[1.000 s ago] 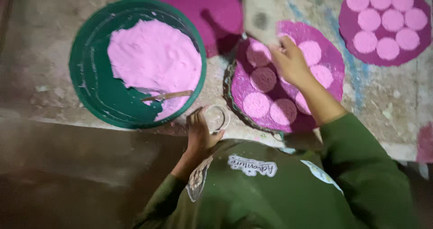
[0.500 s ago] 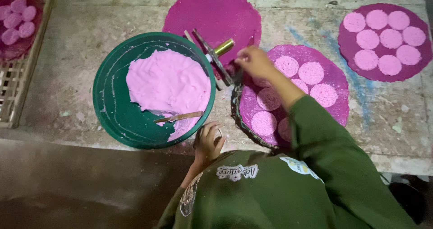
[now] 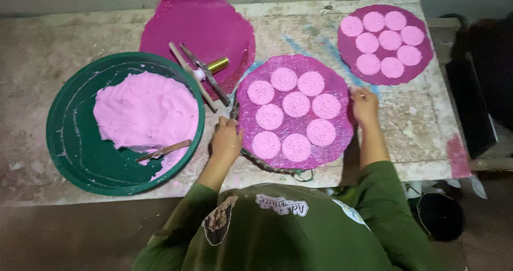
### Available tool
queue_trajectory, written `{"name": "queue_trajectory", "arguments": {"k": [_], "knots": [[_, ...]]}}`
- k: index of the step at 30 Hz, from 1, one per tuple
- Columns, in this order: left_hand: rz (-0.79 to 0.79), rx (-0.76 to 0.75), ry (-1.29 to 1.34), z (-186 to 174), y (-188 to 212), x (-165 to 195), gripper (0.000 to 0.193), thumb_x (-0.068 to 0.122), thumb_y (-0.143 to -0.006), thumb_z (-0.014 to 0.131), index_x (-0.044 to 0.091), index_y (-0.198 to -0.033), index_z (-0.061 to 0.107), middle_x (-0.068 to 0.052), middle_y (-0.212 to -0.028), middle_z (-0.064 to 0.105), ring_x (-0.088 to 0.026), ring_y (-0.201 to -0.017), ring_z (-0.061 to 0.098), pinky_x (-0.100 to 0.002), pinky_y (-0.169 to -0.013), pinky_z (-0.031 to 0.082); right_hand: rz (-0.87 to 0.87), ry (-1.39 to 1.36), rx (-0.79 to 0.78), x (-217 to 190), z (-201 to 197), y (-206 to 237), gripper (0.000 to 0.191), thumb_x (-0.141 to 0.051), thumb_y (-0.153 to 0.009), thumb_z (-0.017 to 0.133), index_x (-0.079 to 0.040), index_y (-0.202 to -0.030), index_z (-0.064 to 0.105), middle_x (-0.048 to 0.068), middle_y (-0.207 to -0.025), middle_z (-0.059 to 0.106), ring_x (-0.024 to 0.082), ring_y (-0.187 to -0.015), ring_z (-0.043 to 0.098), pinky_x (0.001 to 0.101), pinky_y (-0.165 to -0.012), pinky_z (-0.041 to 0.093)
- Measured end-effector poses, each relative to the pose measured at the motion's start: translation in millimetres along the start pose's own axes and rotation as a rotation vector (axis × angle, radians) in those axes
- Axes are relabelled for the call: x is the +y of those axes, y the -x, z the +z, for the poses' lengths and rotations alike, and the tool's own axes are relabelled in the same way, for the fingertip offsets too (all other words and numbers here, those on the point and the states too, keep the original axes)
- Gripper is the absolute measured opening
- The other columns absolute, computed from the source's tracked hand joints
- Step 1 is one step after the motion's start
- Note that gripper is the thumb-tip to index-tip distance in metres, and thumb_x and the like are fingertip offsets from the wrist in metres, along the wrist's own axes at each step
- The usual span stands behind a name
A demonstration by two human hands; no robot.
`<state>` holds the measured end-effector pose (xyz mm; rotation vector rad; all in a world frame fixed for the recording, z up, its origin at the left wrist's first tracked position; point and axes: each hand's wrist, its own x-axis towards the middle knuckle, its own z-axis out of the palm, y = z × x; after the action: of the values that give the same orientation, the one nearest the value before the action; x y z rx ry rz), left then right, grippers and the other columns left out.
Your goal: The person repeatedly scoops pink dough from a green basin, loads it into a handheld press, and presses out circular discs onto a pink glittery mat. They use a small stick to clear excess dough from the press and arrange the discs in rows on the mat.
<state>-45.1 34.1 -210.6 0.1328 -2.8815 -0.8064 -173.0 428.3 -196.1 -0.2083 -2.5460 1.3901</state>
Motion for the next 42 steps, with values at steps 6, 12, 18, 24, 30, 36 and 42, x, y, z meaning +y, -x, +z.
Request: {"name": "queue_trajectory", "arguments": {"k": [6,12,18,24,30,36,42], "knots": [[-0.067,0.048,-0.103,7,-17,0,0.019,0.021,-0.09,0.07,0.006,-0.099,0.064,-0.019,-0.109,0.057,-0.04,-0.095,0.065,-0.053,-0.079,0.054,-0.156,0.058,0.118,-25,16,3,0.025,-0.011,-0.085,0.078,-0.002,-0.109,0.074,0.009,-0.084,0.073,0.019,-0.073,0.064,0.0333,-0.07,0.051],[-0.148,0.101,0.125,7,-17,2,0.017,0.014,-0.094,0.065,0.007,-0.109,0.061,-0.02,-0.101,0.067,-0.041,-0.096,0.067,-0.053,-0.082,0.053,-0.26,0.032,0.12,-21,27,-3,0.011,-0.009,-0.092,0.077,-0.002,-0.101,0.074,0.015,-0.084,0.073,0.022,-0.071,0.066,0.0371,-0.068,0.052],[0.185,0.258,0.194,-27,-11,27,0.026,0.004,-0.091,0.065,0.006,-0.117,0.072,-0.022,-0.108,0.071,-0.04,-0.1,0.068,-0.047,-0.088,0.054,-0.439,-0.001,0.139,-23,34,5,0.006,-0.006,-0.1,0.065,0.0,-0.101,0.063,0.023,-0.085,0.068,0.039,-0.076,0.067,0.0428,-0.065,0.05],[0.342,0.115,0.27,-56,-45,87,0.027,0.004,-0.095,0.065,0.007,-0.12,0.075,-0.017,-0.116,0.071,-0.035,-0.103,0.07,-0.039,-0.089,0.056,-0.292,-0.053,0.134,-23,-19,7,0.008,-0.007,-0.1,0.065,0.0,-0.101,0.065,0.022,-0.079,0.066,0.03,-0.064,0.065,0.0408,-0.06,0.048],[0.582,-0.148,0.47,-7,-109,171,0.044,0.005,-0.085,0.073,0.007,-0.129,0.068,-0.014,-0.128,0.065,-0.031,-0.1,0.07,-0.035,-0.08,0.057,-0.364,0.09,0.345,8,-136,-8,0.007,-0.006,-0.103,0.064,0.001,-0.102,0.065,0.02,-0.086,0.068,0.03,-0.072,0.065,0.0392,-0.067,0.05],[0.643,-0.234,0.445,79,-157,258,0.053,0.006,-0.082,0.077,0.01,-0.134,0.068,-0.014,-0.132,0.064,-0.033,-0.1,0.069,-0.038,-0.087,0.057,-0.283,0.273,0.541,39,-201,-25,0.008,-0.007,-0.107,0.064,0.0,-0.103,0.064,0.023,-0.089,0.067,0.041,-0.083,0.068,0.0423,-0.07,0.051],[0.591,-0.203,0.318,99,-160,276,0.065,0.008,-0.074,0.082,0.01,-0.136,0.062,-0.024,-0.149,0.041,-0.042,-0.119,0.058,-0.042,-0.098,0.051,-0.24,0.375,0.631,59,-212,3,0.009,0.003,-0.091,0.07,-0.002,-0.097,0.068,0.018,-0.091,0.063,0.035,-0.079,0.064,0.0414,-0.068,0.049]]}}
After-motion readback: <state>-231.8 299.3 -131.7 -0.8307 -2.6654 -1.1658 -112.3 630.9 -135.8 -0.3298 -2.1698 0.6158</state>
